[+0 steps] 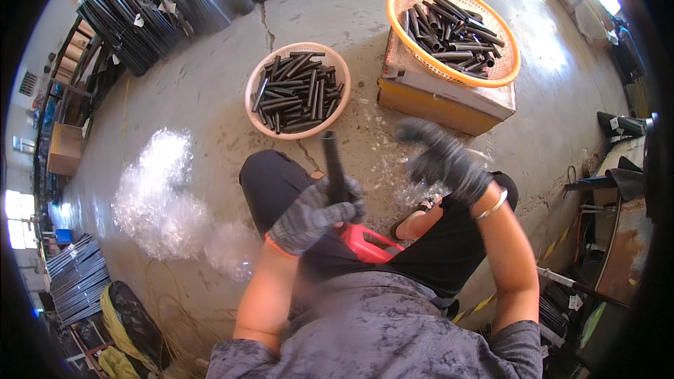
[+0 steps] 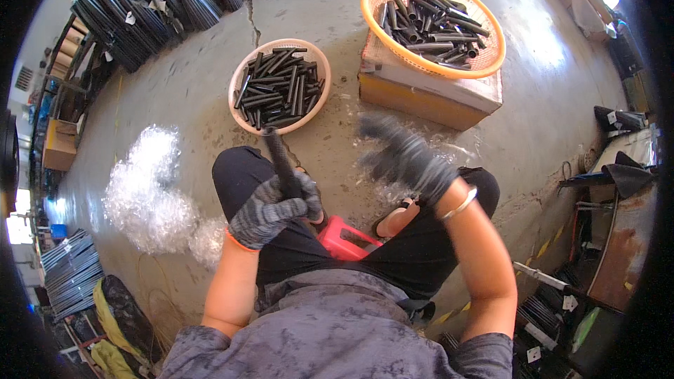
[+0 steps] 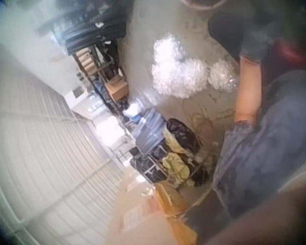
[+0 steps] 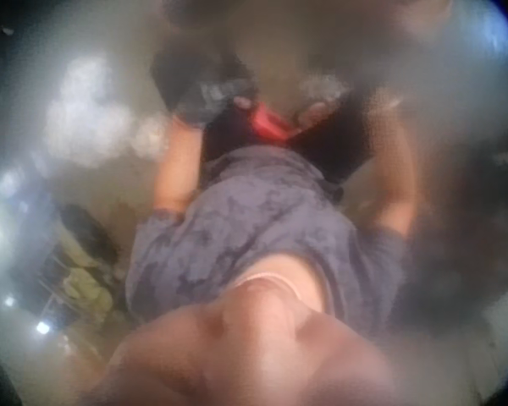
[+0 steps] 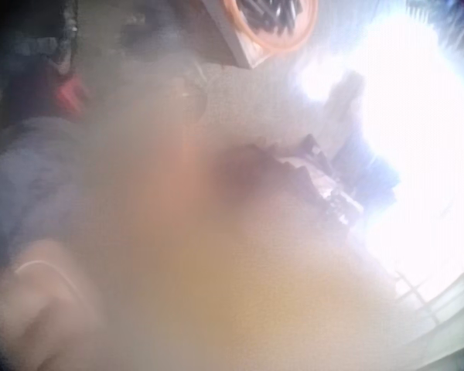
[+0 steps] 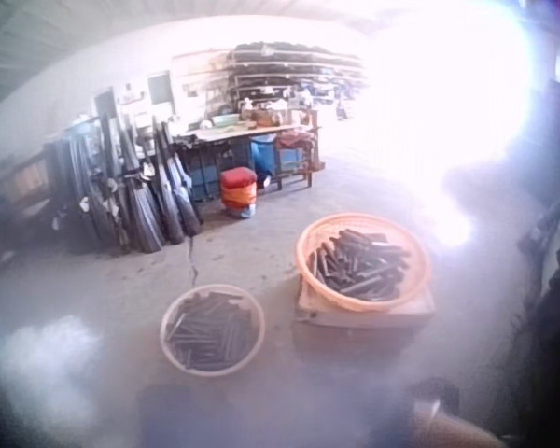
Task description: The person picks up metal tubes from plastic baskets and fits them together by hand while sitting on a stool. The assembled tubes are then placed back into a separate basket.
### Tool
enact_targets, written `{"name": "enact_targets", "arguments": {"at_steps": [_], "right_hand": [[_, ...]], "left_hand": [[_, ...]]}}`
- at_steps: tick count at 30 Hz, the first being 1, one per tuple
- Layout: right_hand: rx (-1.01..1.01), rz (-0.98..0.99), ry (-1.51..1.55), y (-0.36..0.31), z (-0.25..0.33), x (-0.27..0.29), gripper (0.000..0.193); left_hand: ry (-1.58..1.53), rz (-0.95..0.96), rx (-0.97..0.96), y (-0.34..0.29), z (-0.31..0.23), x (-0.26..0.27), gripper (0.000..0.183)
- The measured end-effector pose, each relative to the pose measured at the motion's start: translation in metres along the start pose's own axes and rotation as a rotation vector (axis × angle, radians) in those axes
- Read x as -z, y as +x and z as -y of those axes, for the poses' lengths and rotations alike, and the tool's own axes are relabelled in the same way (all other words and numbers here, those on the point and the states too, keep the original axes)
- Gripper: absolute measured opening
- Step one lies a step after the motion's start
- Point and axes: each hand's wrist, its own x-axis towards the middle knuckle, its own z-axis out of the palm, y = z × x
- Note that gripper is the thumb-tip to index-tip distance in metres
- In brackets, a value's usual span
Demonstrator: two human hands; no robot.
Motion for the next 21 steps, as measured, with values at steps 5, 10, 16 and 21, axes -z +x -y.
{"name": "enact_targets", "arguments": {"at_steps": [5,10,16,21], "right_hand": [[0.176,0.423,-0.145,0.005,-0.035,-0.024,0.057],[0.058,-0.310,-0.673,0.031,-0.125,0.157,0.027],[-0.275,-0.552,0.081,0.013,-0.061,0.124,0.031],[0.288,0.189,-0.083,0.000,0.001,-0.028,0.057]], "left_hand": [[-0.048,0.105,-0.068,0.008,-0.009,-0.010,0.036],[-0.125,-0.025,-0.119,-0.014,-0.012,0.008,0.028],[-0.151,-0.019,-0.120,-0.005,0.001,0.012,0.023],[-0.107,0.068,-0.048,0.015,-0.007,-0.006,0.024]]}}
